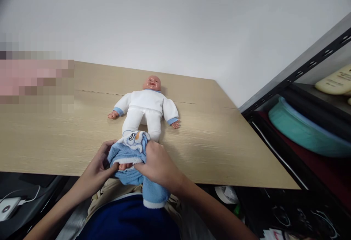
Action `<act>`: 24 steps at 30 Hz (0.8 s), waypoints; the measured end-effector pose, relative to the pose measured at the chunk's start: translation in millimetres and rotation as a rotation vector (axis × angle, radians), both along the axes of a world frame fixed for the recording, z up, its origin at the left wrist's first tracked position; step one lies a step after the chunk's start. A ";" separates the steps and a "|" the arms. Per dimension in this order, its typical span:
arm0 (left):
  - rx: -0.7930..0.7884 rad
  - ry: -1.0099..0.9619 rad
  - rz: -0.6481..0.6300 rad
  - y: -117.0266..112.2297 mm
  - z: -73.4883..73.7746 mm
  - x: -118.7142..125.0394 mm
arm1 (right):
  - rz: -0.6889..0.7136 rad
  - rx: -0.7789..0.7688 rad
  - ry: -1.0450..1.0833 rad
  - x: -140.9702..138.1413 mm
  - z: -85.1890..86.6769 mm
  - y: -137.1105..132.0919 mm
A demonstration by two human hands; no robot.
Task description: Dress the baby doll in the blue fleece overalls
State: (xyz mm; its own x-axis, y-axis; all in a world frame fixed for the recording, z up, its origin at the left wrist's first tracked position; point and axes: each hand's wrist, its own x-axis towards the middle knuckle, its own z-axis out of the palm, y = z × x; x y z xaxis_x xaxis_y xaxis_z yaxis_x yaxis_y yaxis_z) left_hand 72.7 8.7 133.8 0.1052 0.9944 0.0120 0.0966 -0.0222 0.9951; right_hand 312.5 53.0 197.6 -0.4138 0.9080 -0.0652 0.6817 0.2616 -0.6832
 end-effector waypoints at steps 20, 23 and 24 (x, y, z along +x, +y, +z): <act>0.014 0.126 -0.228 84.6 29.9 -44.2 | 0.193 0.040 0.294 15.8 -1.6 74.1; -0.010 0.107 -0.323 99.9 41.7 -55.2 | 0.281 -0.044 0.292 23.6 8.2 87.6; -0.027 0.089 -0.349 104.3 44.0 -58.4 | 0.296 -0.067 0.275 27.0 10.9 91.1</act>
State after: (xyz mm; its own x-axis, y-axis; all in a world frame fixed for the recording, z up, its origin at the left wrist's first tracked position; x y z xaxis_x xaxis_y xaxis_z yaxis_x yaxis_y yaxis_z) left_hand 14.3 113.0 177.8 0.4378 0.8982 -0.0379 0.1744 -0.0435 0.9837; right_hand 339.5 144.1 208.5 -0.6666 0.7448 0.0297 0.3730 0.3678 -0.8518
